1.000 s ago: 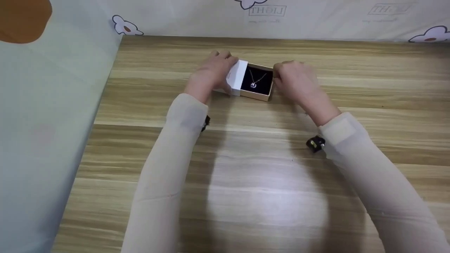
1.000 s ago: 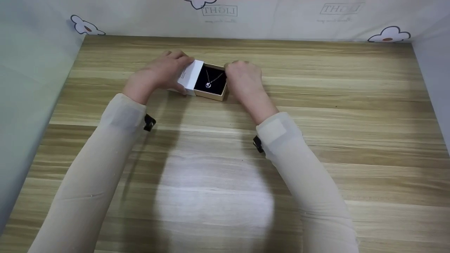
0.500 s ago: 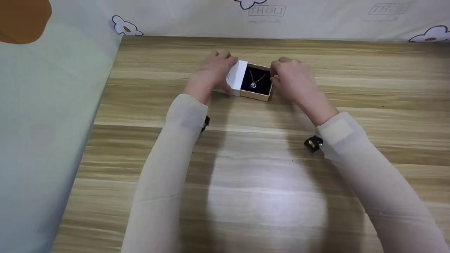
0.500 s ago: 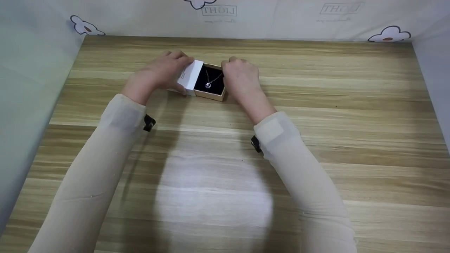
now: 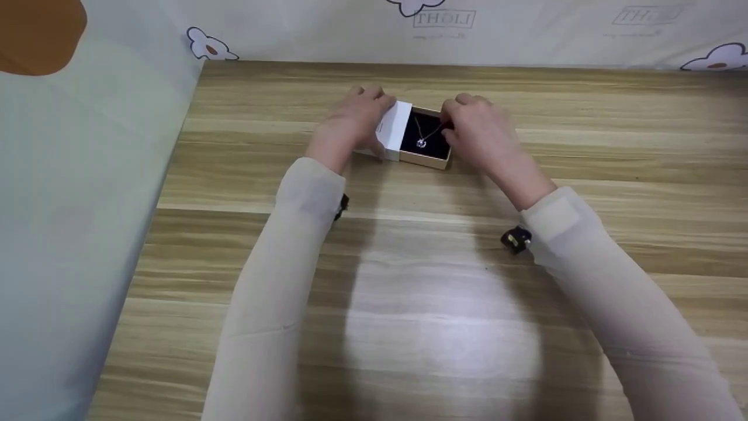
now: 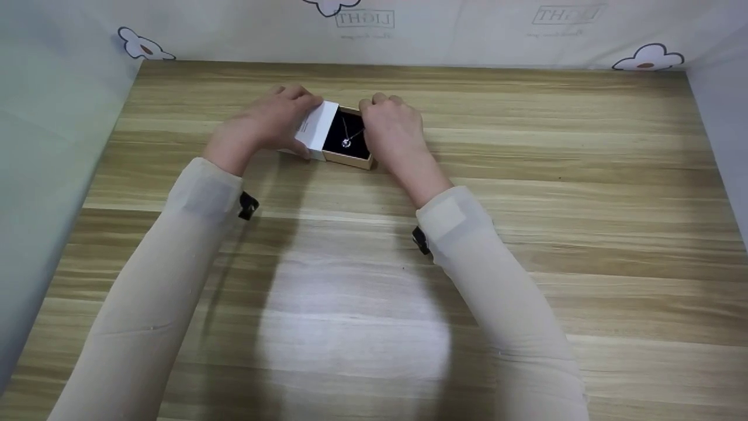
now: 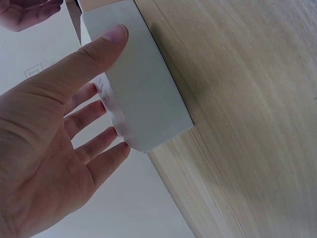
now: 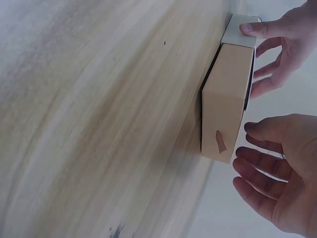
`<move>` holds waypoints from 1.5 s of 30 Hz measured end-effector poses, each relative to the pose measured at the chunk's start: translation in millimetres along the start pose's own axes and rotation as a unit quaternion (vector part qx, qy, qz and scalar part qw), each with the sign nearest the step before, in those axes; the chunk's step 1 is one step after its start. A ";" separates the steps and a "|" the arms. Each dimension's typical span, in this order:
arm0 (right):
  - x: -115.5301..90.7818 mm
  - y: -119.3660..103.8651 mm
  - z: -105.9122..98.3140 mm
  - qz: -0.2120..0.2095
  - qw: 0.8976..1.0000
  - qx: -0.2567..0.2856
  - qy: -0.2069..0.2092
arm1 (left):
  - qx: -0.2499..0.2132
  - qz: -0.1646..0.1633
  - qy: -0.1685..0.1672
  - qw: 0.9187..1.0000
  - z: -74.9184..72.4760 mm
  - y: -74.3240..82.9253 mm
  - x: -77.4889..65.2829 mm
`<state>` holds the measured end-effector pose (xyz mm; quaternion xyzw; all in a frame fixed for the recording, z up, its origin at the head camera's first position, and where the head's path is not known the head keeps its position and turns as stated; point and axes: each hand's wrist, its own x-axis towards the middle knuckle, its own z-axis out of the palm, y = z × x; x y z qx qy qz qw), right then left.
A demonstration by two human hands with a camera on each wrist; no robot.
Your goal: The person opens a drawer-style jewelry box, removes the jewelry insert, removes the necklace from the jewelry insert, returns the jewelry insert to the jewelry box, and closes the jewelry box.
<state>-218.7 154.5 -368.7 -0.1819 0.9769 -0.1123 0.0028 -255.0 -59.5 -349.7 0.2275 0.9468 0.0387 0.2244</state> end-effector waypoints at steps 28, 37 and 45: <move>8.9 -10.0 9.1 -0.045 0.997 -0.016 -0.060 | 0.000 -0.013 -0.001 1.000 0.0 0.2 0.1; 11.1 -12.3 8.8 -0.039 0.996 -0.023 -0.075 | -0.002 -0.001 0.004 1.000 -0.3 0.9 -0.8; 13.4 -14.7 10.8 -0.041 0.995 -0.036 -0.085 | -0.009 -0.010 0.002 1.000 0.2 1.2 -0.8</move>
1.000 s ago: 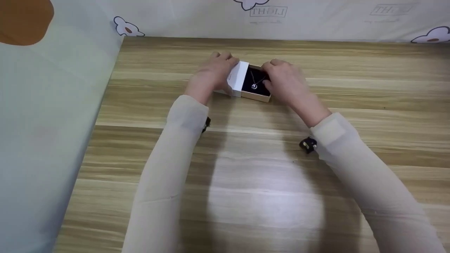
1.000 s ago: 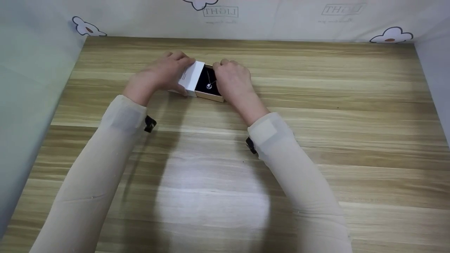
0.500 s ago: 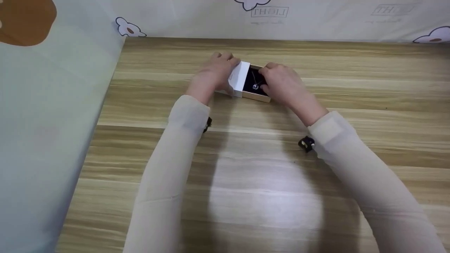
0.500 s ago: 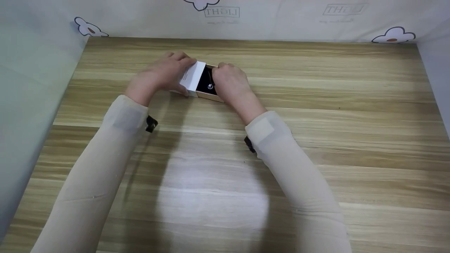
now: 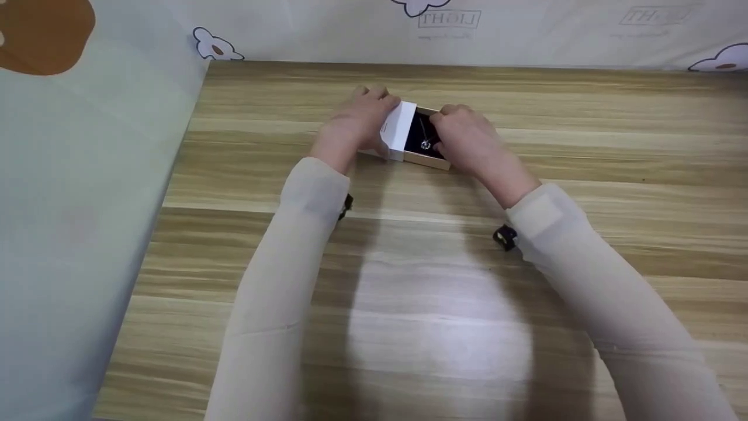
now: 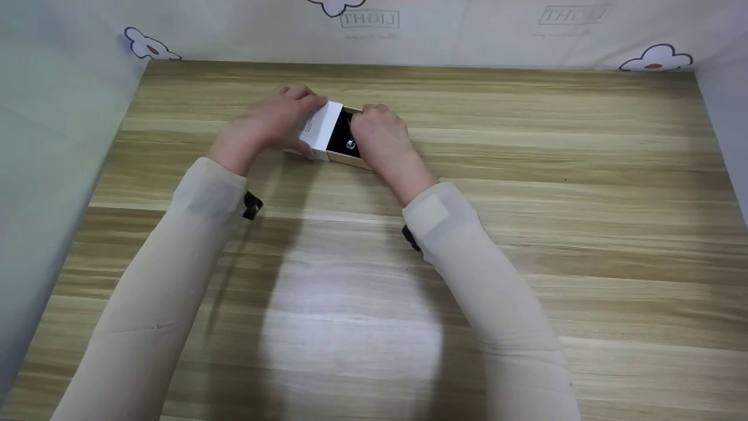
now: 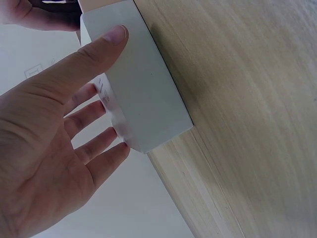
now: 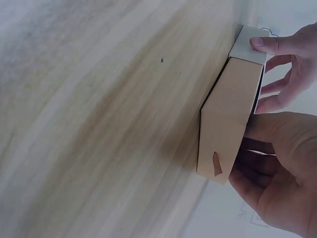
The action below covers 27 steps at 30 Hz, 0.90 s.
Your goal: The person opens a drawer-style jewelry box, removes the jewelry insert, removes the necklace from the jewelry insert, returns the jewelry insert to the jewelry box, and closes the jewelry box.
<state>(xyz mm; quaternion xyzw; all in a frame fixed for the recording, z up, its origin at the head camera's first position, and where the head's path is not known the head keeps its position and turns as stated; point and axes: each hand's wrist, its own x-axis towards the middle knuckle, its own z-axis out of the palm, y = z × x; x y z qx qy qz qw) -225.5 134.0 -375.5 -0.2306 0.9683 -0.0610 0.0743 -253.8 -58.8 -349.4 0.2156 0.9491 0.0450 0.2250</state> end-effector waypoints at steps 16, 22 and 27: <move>2.0 0.7 9.2 -0.002 1.000 0.002 0.031 | 0.000 0.000 0.000 1.000 0.7 -0.2 3.3; 0.9 0.7 11.5 -0.002 0.999 0.001 0.049 | -0.003 -0.002 0.004 1.000 0.8 0.1 3.6; 1.0 1.3 13.0 -0.001 0.999 0.011 0.052 | 0.000 -0.005 0.002 1.000 0.4 0.6 3.2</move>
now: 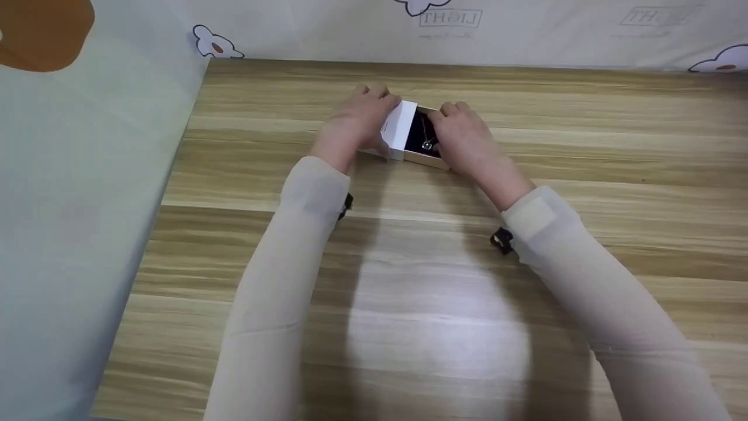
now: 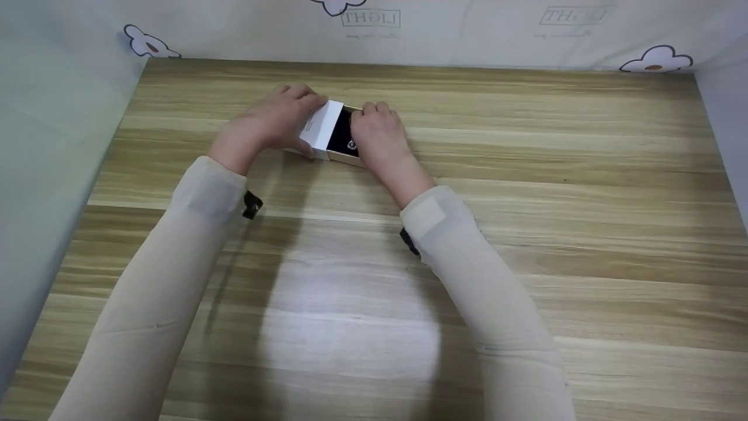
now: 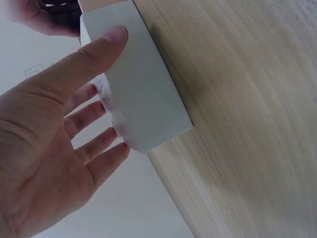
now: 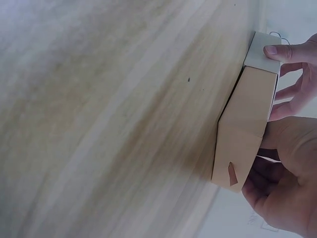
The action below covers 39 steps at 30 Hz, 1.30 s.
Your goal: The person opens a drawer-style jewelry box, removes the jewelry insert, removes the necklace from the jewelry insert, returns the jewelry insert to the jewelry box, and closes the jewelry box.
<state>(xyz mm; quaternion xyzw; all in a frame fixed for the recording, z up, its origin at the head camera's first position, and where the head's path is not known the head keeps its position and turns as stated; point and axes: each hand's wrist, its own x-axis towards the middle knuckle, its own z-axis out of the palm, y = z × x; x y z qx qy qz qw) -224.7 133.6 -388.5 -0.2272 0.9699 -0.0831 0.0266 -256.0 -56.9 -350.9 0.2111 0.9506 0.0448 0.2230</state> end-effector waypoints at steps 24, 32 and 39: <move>-2.3 -2.0 5.6 0.002 1.000 -0.006 0.025 | 0.010 0.011 0.001 1.000 -1.1 1.8 -1.4; -1.7 -1.5 5.9 0.017 1.000 0.007 0.025 | 0.011 0.007 0.003 1.000 0.1 1.4 -0.9; -2.8 2.9 5.3 0.016 0.998 0.047 0.035 | 0.000 0.001 0.002 1.000 0.0 1.4 -1.4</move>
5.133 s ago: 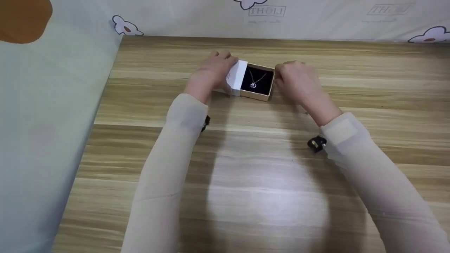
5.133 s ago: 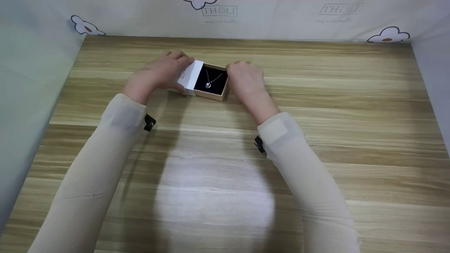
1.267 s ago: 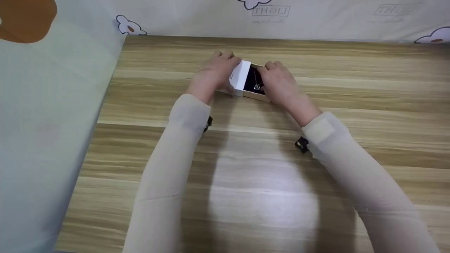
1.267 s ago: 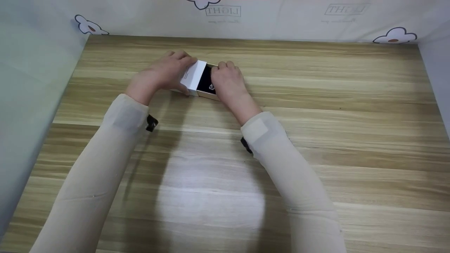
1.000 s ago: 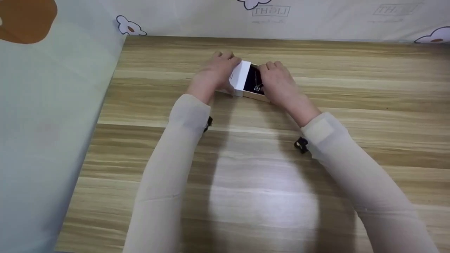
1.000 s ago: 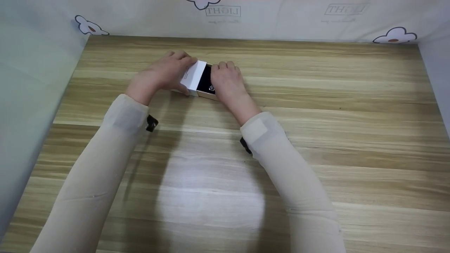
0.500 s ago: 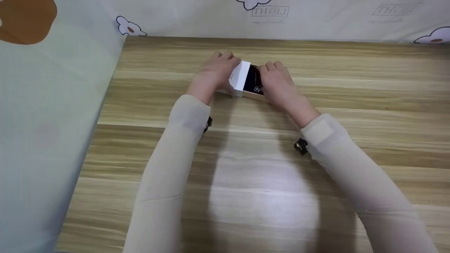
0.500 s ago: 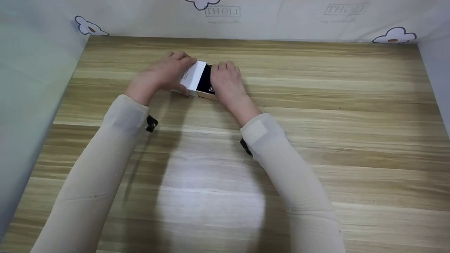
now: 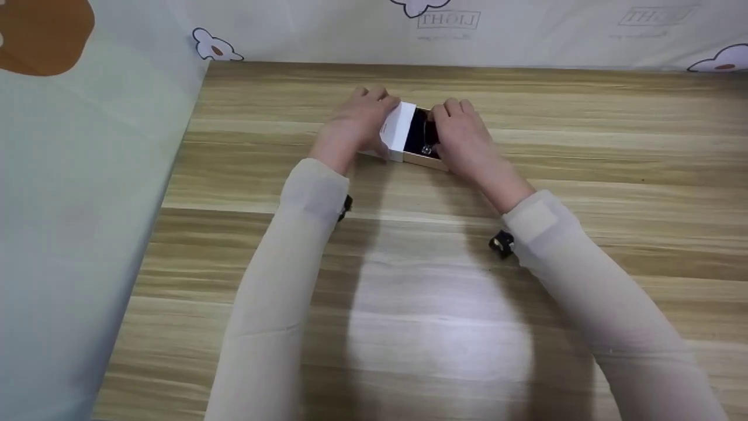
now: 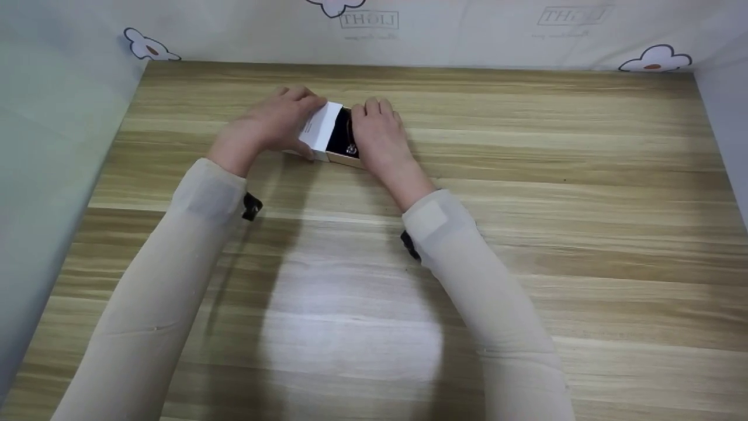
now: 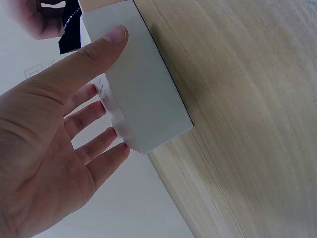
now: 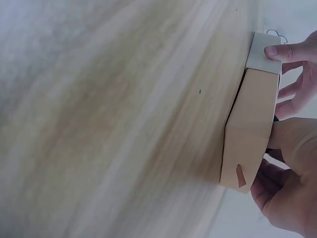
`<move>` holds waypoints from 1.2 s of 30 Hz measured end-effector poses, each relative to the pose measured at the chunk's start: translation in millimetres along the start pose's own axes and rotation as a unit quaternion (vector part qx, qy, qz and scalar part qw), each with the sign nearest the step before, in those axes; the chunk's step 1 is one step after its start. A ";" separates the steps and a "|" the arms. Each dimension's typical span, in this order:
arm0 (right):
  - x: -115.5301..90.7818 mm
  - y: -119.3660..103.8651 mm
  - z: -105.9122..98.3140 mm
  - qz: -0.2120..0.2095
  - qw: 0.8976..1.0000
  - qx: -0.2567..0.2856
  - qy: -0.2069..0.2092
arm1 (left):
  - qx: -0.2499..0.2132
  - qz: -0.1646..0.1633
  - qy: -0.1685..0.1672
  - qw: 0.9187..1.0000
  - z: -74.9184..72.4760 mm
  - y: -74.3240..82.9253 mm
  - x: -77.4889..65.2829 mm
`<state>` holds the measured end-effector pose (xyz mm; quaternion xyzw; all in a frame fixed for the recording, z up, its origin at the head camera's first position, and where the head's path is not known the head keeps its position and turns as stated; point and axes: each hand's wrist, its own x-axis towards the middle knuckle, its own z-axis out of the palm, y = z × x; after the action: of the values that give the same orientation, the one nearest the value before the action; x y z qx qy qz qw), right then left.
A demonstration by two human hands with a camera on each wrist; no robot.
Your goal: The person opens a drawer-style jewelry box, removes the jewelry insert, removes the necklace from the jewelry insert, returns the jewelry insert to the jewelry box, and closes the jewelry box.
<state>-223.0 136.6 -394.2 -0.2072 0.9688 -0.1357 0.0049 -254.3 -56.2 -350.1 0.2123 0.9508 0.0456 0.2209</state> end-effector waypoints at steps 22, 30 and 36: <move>4.0 16.4 -7.8 0.037 0.981 0.177 -0.065 | 0.024 0.015 0.003 1.000 0.1 -2.2 1.4; 2.8 19.8 -11.6 0.049 0.965 0.246 -0.074 | 0.021 0.009 0.003 1.000 0.0 -2.0 0.2; 3.5 22.7 -12.4 0.050 0.962 0.261 -0.069 | 0.015 0.007 0.003 1.000 0.1 -1.4 -0.4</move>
<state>-236.1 158.3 -388.2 -0.1587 0.9062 -0.3689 0.1323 -254.5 -57.6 -350.3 0.2222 0.9504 0.0334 0.2150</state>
